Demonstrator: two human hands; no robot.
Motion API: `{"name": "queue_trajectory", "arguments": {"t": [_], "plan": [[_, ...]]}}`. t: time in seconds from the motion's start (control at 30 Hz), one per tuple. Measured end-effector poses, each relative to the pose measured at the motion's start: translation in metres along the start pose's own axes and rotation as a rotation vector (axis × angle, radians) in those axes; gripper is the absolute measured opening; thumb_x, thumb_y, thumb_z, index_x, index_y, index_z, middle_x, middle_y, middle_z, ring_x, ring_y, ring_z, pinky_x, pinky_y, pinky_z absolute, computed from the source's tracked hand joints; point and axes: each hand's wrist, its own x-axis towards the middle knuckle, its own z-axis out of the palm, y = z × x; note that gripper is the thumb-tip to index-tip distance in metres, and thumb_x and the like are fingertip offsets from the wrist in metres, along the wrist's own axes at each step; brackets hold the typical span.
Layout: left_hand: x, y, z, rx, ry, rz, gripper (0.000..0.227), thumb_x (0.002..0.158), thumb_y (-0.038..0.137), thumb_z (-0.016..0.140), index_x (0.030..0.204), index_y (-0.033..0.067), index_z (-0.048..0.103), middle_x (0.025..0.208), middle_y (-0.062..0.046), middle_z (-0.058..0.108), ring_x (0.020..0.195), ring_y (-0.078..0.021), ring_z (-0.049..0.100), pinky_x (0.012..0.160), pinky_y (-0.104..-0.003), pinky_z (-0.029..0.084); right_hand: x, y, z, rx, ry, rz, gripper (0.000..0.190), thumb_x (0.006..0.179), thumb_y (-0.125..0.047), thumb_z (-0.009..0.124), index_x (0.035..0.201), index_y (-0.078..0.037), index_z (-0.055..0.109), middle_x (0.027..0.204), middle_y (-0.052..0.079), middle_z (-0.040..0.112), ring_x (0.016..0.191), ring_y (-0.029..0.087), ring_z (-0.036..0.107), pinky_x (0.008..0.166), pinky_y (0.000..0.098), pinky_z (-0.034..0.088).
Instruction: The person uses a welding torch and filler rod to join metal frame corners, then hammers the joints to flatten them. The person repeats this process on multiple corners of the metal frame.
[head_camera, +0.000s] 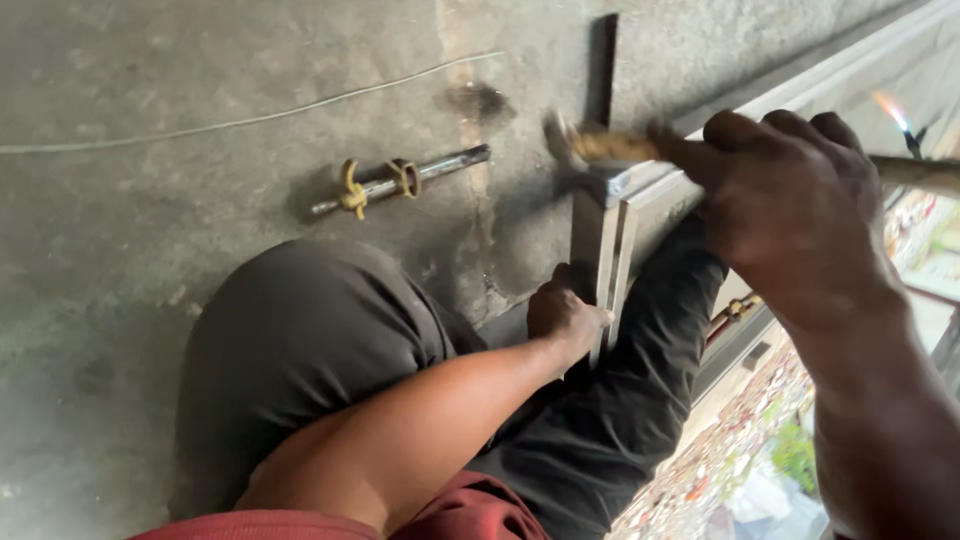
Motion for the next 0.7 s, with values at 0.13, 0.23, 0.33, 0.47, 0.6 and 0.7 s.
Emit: {"name": "queue_trajectory", "arguments": {"t": [0.13,0.23,0.33,0.47,0.6,0.7], "plan": [[-0.003,-0.002,0.005,0.014,0.003,-0.002,0.059,0.068,0.025,0.089,0.115,0.0073,0.059,0.110,-0.019,0.074,0.104,-0.0385,0.069,0.090,-0.044,0.055,-0.045,0.013,0.034,0.171,0.100,0.246,0.040,0.093,-0.002,0.071,0.129,-0.017,0.073,0.091,0.004,0.070,0.071,0.015,0.063,0.056,0.0297,0.047],[0.001,0.002,0.005,-0.004,0.040,0.004,0.063,0.065,0.025,0.090,0.117,0.0063,0.060,0.107,-0.019,0.075,0.102,-0.0371,0.072,0.091,-0.042,0.057,-0.070,0.001,0.054,0.623,0.159,0.649,0.042,0.101,-0.004,0.067,0.143,-0.008,0.064,0.081,0.006,0.064,0.061,0.013,0.054,0.052,0.0277,0.041],[0.006,0.003,0.012,0.053,0.068,-0.041,0.064,0.066,0.030,0.090,0.117,0.0048,0.060,0.108,-0.019,0.073,0.100,-0.0388,0.071,0.088,-0.044,0.057,-0.105,-0.022,0.090,1.293,0.289,1.186,0.045,0.104,-0.007,0.057,0.149,-0.002,0.058,0.081,0.001,0.061,0.063,0.007,0.054,0.053,0.0225,0.043],[0.014,-0.001,0.020,0.248,0.097,-0.001,0.059,0.071,0.043,0.090,0.103,-0.0012,0.069,0.104,-0.025,0.073,0.100,-0.0413,0.071,0.089,-0.047,0.055,-0.153,-0.035,0.142,1.735,0.461,1.434,0.038,0.101,-0.008,0.058,0.138,0.002,0.061,0.078,0.003,0.063,0.060,0.011,0.057,0.053,0.0249,0.046],[0.019,-0.001,0.022,0.397,0.140,0.086,0.064,0.069,0.048,0.090,0.098,-0.0035,0.068,0.101,-0.028,0.072,0.097,-0.0429,0.071,0.086,-0.049,0.055,-0.176,-0.037,0.181,1.930,0.498,1.597,0.033,0.099,-0.005,0.062,0.130,0.004,0.064,0.081,0.004,0.062,0.062,0.012,0.058,0.055,0.0269,0.050],[0.017,0.000,0.023,0.478,0.113,0.038,0.064,0.068,0.052,0.089,0.090,-0.0051,0.070,0.096,-0.028,0.074,0.093,-0.0421,0.073,0.084,-0.048,0.057,-0.184,-0.029,0.209,2.102,0.553,1.662,0.031,0.095,-0.001,0.064,0.125,0.006,0.065,0.081,0.004,0.063,0.061,0.013,0.058,0.055,0.0271,0.049]]}}
